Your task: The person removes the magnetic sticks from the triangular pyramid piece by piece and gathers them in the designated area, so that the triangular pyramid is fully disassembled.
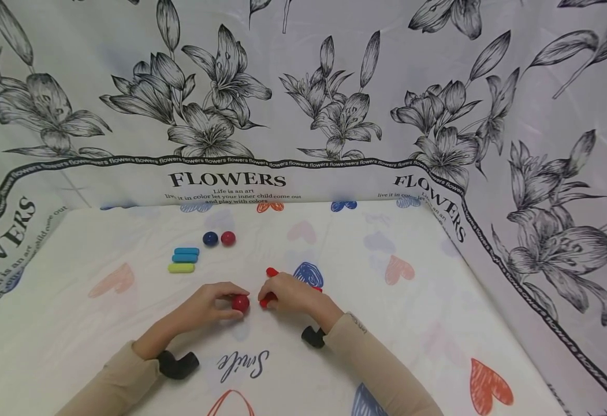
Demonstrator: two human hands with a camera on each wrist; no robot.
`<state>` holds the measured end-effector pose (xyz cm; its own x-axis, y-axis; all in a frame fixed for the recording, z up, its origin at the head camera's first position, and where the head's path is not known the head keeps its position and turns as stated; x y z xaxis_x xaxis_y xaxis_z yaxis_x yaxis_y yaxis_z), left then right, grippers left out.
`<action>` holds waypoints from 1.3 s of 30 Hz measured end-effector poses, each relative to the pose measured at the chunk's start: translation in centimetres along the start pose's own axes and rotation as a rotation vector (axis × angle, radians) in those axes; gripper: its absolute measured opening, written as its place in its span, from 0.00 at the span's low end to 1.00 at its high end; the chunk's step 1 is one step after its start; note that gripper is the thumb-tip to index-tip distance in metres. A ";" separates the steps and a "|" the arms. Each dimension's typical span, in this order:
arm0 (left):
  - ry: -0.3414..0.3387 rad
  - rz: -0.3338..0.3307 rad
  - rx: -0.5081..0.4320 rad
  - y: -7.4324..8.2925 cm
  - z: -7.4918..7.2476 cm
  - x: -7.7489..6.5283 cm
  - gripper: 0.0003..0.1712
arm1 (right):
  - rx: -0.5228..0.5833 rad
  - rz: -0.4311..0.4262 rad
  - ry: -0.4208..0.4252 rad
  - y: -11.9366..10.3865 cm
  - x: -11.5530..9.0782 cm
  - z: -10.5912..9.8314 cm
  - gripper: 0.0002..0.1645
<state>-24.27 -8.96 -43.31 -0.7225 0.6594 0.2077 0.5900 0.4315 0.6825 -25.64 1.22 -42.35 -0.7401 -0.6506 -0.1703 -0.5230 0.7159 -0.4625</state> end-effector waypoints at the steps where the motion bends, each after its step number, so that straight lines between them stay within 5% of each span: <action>1: 0.004 -0.004 0.002 0.0 -0.1 0.0 0.24 | 0.001 -0.001 0.000 0.0 0.0 0.0 0.13; 19: 0.079 -0.065 0.037 -1.7 -2.4 -0.8 0.25 | -0.035 0.022 -0.009 -0.2 -0.1 0.4 0.13; 26: 0.115 -0.090 0.043 -2.1 -3.4 -1.0 0.25 | 0.057 0.025 -0.005 0.1 -0.2 0.0 0.13; 39: 0.173 -0.106 0.068 -2.8 -4.7 -1.3 0.24 | 0.225 0.056 0.169 1.9 -1.5 -2.6 0.15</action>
<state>-26.74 -13.93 -42.18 -0.8294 0.4954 0.2582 0.5262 0.5375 0.6589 -26.58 4.18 -40.71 -0.8348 -0.5470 -0.0627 -0.3862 0.6629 -0.6414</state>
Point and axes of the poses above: each hand's wrist, its own x-axis towards the middle knuckle, its own z-axis out of the palm, y = z × x, the point moved 10 cm from there along x, towards the middle knuckle, and after that the axes turned 11 degrees about z, right-handed, at the moved point
